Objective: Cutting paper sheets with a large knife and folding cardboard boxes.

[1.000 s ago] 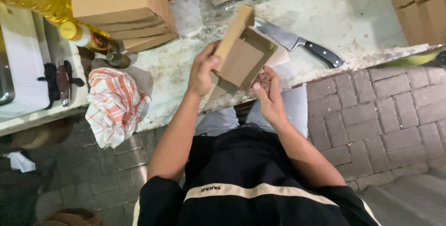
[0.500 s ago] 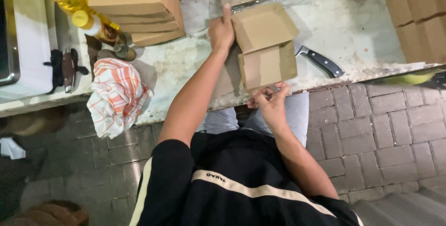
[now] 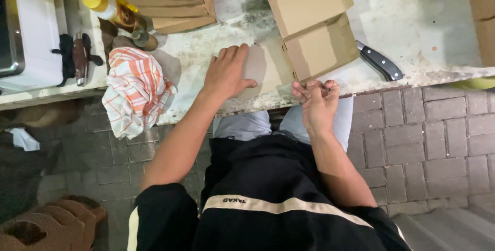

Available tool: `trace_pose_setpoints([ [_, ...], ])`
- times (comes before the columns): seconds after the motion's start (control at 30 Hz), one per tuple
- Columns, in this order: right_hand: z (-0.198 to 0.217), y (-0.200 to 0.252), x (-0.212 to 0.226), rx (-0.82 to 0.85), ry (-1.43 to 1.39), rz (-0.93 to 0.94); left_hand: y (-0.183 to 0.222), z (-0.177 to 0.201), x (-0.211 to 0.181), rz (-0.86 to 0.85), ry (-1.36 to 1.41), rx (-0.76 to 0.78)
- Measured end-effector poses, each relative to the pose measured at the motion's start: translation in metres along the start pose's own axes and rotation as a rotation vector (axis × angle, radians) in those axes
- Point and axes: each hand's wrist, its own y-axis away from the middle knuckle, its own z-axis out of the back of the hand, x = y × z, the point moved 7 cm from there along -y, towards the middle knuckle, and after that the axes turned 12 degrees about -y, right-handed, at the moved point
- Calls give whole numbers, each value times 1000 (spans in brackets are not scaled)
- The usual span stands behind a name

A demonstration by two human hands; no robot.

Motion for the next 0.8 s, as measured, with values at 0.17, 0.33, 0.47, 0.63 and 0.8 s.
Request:
trace_pose_setpoints([
  [0.17,0,-14,15,85,63,43,-2,11,15,73,1,58],
  [0.33,0,-18,70,388,630,577,2,9,22,15,25,25],
  [0.47,-35,1,86,538,1130,878,10,2,24,-24,61,-110],
  [0.63,-41,4,82,594,1248,937,24,-10,22,-22,107,-228],
  [0.8,-42,-1,76,572,1383,1015,32,-25,30,-6,47,-563],
])
